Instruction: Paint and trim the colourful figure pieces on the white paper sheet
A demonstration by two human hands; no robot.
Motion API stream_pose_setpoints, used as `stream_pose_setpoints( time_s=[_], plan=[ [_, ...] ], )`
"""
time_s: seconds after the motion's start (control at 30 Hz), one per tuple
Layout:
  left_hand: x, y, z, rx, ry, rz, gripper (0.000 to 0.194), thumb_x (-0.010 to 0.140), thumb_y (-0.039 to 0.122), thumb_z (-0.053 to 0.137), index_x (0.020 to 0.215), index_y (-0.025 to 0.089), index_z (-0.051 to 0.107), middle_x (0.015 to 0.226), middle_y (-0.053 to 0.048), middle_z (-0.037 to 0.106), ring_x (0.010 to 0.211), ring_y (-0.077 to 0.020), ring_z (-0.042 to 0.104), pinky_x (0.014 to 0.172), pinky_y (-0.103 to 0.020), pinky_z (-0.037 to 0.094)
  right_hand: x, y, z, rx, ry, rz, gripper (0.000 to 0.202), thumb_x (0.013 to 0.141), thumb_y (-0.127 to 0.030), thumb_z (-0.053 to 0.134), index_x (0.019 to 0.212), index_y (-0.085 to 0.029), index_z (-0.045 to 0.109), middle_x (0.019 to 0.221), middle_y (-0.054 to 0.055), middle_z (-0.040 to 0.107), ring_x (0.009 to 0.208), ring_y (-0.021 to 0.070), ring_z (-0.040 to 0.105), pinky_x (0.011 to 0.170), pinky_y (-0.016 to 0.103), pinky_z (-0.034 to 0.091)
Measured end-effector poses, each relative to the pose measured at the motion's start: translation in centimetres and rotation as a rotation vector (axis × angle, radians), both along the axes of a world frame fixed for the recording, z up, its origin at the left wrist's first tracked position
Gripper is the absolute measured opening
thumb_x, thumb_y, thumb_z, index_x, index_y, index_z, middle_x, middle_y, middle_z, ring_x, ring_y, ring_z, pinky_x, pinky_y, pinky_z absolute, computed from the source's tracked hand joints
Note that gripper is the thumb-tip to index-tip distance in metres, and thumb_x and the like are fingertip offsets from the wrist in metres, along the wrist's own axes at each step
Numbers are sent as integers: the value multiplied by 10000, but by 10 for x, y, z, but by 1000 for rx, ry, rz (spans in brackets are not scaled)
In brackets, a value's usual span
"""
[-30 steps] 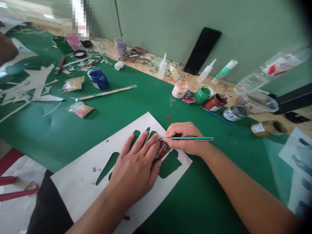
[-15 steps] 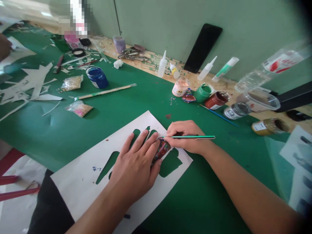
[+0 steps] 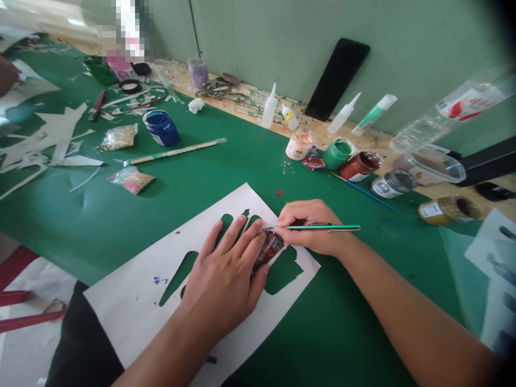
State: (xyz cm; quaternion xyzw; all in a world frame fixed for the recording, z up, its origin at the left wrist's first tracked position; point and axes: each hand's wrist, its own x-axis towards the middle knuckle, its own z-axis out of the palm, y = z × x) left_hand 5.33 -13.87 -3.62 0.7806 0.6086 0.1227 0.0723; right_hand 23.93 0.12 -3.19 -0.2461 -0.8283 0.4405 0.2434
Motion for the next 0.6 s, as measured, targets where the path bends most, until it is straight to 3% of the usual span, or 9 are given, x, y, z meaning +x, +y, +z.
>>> stream_pose_setpoints(
  time_s=[0.6],
  plan=[
    [1, 0, 0, 9, -5, 2, 483, 1022, 387, 387, 1460, 212, 489, 1572, 21, 420, 1478, -301, 353, 1212, -564, 233, 2, 0, 1, -12, -25, -9, 169, 803, -146, 710, 649, -181, 647, 727, 6, 683, 672, 137, 620, 633, 270, 451]
  ],
)
